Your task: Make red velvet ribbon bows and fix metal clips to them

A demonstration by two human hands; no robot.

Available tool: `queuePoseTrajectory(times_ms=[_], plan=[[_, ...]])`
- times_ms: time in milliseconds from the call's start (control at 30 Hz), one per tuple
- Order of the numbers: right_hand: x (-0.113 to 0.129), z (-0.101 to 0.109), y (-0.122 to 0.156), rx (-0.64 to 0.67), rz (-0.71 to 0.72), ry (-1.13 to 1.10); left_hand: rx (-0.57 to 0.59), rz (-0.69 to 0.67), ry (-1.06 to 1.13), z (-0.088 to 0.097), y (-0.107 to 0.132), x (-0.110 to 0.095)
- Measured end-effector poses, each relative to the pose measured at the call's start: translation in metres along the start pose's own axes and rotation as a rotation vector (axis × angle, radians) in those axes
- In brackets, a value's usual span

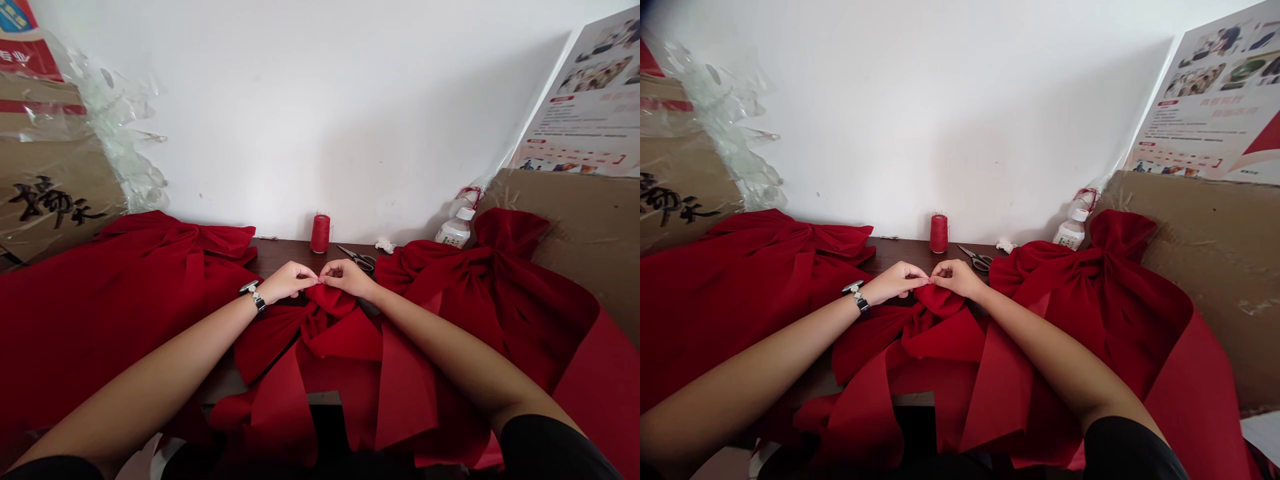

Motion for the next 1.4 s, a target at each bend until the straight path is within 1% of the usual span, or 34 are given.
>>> queuePoseTrajectory(times_ms=[133,367,467,700,867,1133,1400], plan=[[0.003,0.000,0.001,-0.002,0.018,0.040,0.012,0.006,0.024,0.000,0.000,0.000],[0.013,0.000,0.004,-0.037,0.066,0.149,0.073,0.016,0.212,0.000,-0.001,0.002],[0.018,0.000,0.006,-0.064,0.101,0.209,0.092,0.019,0.252,0.001,-0.002,0.005],[0.021,-0.003,0.011,-0.088,0.156,0.322,0.151,-0.019,0.226,0.004,-0.005,0.010],[0.022,-0.004,0.012,-0.090,0.159,0.368,0.146,-0.037,0.206,0.005,-0.007,0.011],[0.023,-0.005,0.012,-0.096,0.150,0.384,0.139,-0.044,0.157,0.004,-0.006,0.010],[0.020,-0.007,0.012,-0.099,0.153,0.336,0.130,-0.046,0.119,0.003,-0.004,0.006]])
Point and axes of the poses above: each hand's wrist, its own y-axis away from the middle knuckle, its own z-axis out of the back of the hand, x = y × z, the point moved 3 cm from there along -y, towards the middle knuckle, and after that the axes turned 1 degree about x, right-handed, at the moved point
